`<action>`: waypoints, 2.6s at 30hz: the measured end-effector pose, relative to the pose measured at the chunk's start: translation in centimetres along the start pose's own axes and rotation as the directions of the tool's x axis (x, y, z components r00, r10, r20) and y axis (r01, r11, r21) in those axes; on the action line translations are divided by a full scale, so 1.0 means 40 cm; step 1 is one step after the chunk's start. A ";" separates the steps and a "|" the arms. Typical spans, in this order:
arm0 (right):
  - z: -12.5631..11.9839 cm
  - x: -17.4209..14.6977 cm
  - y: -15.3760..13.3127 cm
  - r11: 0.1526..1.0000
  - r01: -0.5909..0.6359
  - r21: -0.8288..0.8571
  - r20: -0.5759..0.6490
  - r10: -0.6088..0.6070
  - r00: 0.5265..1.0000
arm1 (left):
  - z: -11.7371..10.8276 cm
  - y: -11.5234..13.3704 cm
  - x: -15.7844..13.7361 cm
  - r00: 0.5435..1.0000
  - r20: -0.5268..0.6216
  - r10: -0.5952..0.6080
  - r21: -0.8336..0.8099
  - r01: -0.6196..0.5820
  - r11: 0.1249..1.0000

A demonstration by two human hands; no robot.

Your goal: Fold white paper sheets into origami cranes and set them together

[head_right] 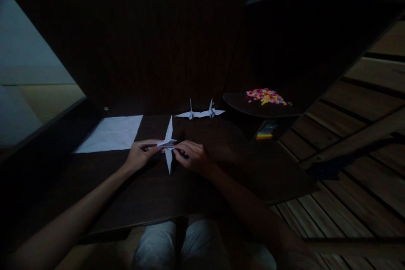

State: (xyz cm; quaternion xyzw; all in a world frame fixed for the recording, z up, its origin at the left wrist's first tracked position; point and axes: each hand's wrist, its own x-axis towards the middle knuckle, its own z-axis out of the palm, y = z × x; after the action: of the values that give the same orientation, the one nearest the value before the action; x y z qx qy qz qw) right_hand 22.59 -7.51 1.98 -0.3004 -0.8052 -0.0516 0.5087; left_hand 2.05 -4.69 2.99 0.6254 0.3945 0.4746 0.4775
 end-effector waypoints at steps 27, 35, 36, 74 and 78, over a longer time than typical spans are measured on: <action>-0.010 0.012 0.051 0.499 -0.720 0.482 0.236 0.718 0.655 | -0.025 -0.007 -0.008 0.907 0.228 0.354 0.393 -0.419 0.819; 0.013 0.016 0.048 0.226 -0.848 0.480 0.532 0.694 0.486 | -0.007 0.006 -0.022 0.882 0.319 0.347 0.391 -0.456 0.799; 0.015 0.015 0.047 0.205 -0.847 0.491 0.529 0.702 0.477 | -0.002 0.006 -0.022 0.907 0.284 0.310 0.379 -0.403 0.833; 0.021 0.020 0.052 0.089 -0.839 0.536 0.516 0.753 0.410 | -0.010 -0.025 0.009 0.939 0.311 -0.146 -0.193 0.213 0.958; 0.014 0.016 0.047 0.210 -0.845 0.491 0.521 0.707 0.478 | -0.016 -0.034 0.015 0.938 0.310 -0.154 -0.238 0.233 0.943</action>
State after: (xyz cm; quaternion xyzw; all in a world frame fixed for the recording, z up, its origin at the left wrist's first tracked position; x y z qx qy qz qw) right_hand 22.95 -5.49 1.83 -0.4492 -0.5370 0.5474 0.4585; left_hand 1.50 -3.67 1.86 0.5739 0.3125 0.3787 0.6555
